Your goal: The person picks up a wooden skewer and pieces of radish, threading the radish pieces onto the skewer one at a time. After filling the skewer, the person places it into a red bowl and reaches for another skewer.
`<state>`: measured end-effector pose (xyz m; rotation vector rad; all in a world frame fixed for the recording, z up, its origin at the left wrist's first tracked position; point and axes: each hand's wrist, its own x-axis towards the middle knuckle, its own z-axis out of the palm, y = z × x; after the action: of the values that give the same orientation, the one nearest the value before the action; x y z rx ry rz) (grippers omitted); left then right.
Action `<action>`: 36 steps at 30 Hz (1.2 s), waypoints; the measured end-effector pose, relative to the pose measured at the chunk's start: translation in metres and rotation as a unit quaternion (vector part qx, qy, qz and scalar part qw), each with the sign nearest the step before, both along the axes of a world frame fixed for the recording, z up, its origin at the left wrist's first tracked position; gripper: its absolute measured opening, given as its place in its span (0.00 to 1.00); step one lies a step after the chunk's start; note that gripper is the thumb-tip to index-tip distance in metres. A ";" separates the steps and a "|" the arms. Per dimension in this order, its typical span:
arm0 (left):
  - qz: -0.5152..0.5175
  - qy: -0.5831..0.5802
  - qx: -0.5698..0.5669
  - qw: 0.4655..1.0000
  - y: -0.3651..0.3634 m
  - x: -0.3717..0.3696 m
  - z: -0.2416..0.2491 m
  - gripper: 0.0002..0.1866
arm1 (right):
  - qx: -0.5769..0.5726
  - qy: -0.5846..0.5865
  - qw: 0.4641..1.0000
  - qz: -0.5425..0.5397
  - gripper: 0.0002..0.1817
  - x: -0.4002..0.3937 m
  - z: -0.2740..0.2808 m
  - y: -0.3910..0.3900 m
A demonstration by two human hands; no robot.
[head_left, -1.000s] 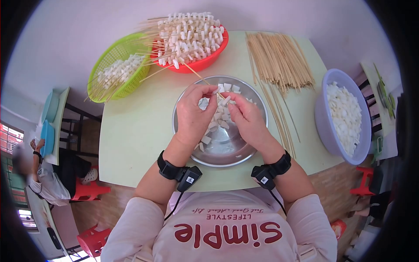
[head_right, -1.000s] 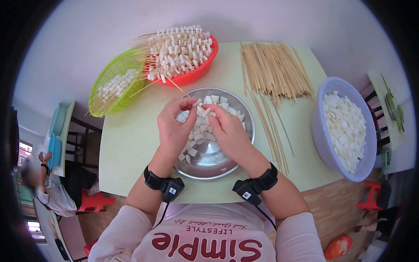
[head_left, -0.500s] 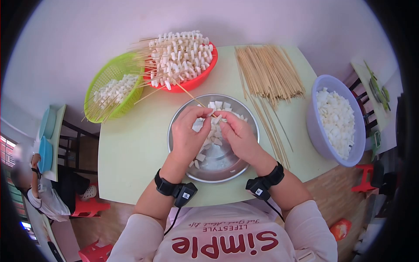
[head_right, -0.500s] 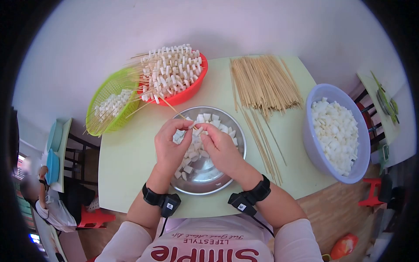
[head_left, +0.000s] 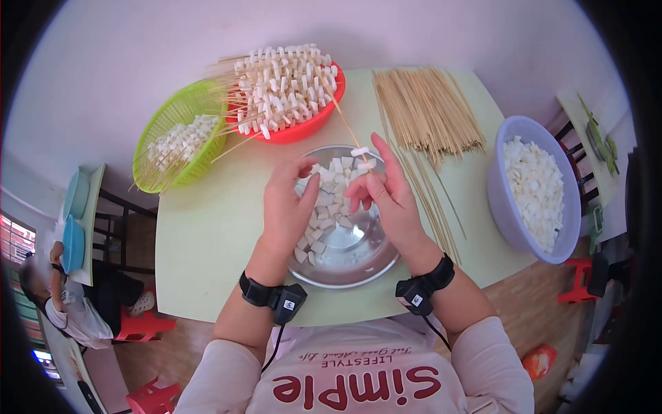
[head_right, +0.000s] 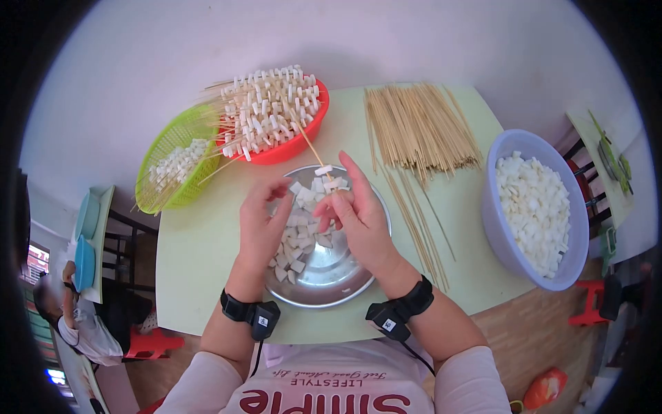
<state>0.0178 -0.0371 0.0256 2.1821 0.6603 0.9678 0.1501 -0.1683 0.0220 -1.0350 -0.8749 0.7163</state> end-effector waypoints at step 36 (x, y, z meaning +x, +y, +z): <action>0.107 -0.295 -0.290 0.904 0.033 -0.004 -0.019 0.11 | -0.155 -0.193 0.967 0.053 0.21 -0.001 0.002 -0.005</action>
<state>0.0140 -0.0043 0.0066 1.2265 0.7681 1.2697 0.1488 -0.1731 0.0237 -1.4475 -1.1857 0.7698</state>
